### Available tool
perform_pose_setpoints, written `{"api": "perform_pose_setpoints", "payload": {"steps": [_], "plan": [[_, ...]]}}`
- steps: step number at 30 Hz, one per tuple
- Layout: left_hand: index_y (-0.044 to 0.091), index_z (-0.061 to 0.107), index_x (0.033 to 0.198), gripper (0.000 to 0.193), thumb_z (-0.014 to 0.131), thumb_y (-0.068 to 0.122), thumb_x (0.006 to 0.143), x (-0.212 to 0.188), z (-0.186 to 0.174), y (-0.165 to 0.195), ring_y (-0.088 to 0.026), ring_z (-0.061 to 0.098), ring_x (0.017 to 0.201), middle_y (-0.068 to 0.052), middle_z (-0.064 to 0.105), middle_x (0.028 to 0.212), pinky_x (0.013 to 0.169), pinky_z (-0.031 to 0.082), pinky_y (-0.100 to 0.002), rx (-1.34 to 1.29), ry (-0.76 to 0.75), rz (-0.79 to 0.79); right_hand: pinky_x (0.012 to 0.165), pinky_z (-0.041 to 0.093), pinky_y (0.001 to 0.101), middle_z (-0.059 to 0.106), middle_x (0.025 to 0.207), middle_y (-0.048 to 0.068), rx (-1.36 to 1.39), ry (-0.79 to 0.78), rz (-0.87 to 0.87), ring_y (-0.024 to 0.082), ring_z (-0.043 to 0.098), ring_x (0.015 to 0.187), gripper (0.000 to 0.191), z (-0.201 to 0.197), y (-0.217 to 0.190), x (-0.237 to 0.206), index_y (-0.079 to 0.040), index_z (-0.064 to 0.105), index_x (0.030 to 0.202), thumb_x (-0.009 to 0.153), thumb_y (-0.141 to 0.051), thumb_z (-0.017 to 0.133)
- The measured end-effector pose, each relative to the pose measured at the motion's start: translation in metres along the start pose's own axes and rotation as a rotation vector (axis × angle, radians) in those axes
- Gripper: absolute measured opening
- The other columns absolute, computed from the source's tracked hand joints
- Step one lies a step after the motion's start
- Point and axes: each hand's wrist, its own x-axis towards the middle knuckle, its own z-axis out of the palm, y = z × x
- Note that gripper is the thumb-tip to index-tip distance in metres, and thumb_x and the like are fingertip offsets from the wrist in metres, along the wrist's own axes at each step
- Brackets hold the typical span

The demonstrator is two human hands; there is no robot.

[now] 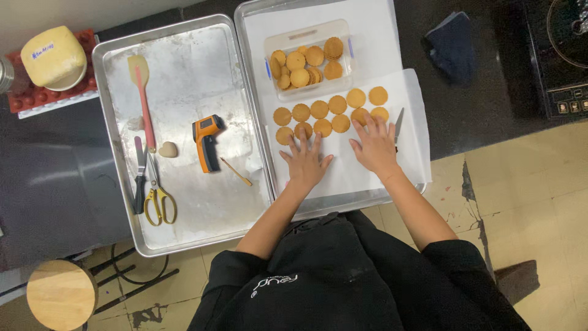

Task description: The person shapes a pink heart-shaped item with a spatula, places it on a tray, and stores pink liquid in a refrigerator. Then the person opens a container of round biscuits and arranges them in rows on a baking sheet.

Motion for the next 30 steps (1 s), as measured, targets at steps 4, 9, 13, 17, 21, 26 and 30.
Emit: {"api": "perform_pose_setpoints", "payload": {"steps": [4,9,13,17,21,26,30], "plan": [[0.022,0.041,0.154,0.081,0.063,0.062,0.087,0.002,0.002,0.001,-0.059,0.015,0.144,-0.021,0.020,0.162,0.097,0.024,-0.087,0.014,0.016,-0.002,0.108,0.032,0.0598,0.047,0.151,0.016,0.076,-0.040,0.076,0.039,0.041,0.135,0.054,0.006,0.003,-0.002,-0.012,0.062,0.140,0.093,-0.037,0.070],[0.024,0.040,0.152,0.082,0.064,0.063,0.085,0.004,0.002,0.005,-0.059,0.014,0.144,-0.021,0.019,0.162,0.097,0.024,-0.086,0.028,0.045,0.016,0.106,0.027,0.0691,0.042,0.153,0.017,0.053,-0.108,0.022,0.047,0.033,0.139,0.061,0.015,-0.004,-0.002,-0.017,0.056,0.144,0.091,-0.044,0.066],[0.024,0.040,0.154,0.082,0.064,0.063,0.086,0.009,0.002,0.006,-0.058,0.014,0.145,-0.019,0.020,0.163,0.097,0.026,-0.086,0.043,0.057,0.000,0.108,0.023,0.0746,0.037,0.159,0.018,0.113,-0.148,0.067,0.050,0.028,0.144,0.062,0.017,-0.006,0.001,-0.017,0.053,0.148,0.094,-0.045,0.063],[0.023,0.040,0.153,0.083,0.064,0.064,0.085,0.010,0.003,0.004,-0.058,0.014,0.145,-0.020,0.019,0.163,0.097,0.028,-0.086,0.046,0.041,0.005,0.108,0.021,0.0761,0.032,0.161,0.020,0.136,-0.180,0.154,0.053,0.024,0.144,0.061,0.017,-0.006,0.000,-0.019,0.051,0.149,0.095,-0.046,0.061],[0.023,0.040,0.153,0.082,0.064,0.063,0.085,0.012,0.005,0.002,-0.058,0.014,0.144,-0.020,0.019,0.163,0.095,0.028,-0.086,0.051,0.069,0.015,0.107,0.021,0.0767,0.028,0.162,0.022,0.116,-0.172,0.164,0.057,0.021,0.143,0.064,0.018,-0.006,0.001,-0.017,0.048,0.152,0.096,-0.046,0.060],[0.020,0.038,0.155,0.083,0.062,0.063,0.088,0.011,0.007,0.000,-0.055,0.015,0.147,-0.019,0.019,0.164,0.097,0.029,-0.085,0.046,0.095,0.014,0.109,0.021,0.0769,0.028,0.163,0.021,0.123,-0.193,0.179,0.055,0.021,0.145,0.065,0.017,-0.006,0.001,-0.017,0.047,0.153,0.097,-0.047,0.059],[0.010,0.035,0.154,0.090,0.062,0.064,0.087,0.005,0.002,-0.009,-0.053,0.016,0.147,-0.019,0.019,0.164,0.099,0.023,-0.086,0.003,0.035,0.005,0.110,0.021,0.0765,0.028,0.163,0.018,0.160,-0.208,0.087,0.053,0.019,0.148,0.064,0.016,-0.015,-0.002,-0.020,0.048,0.150,0.095,-0.050,0.059]]}}
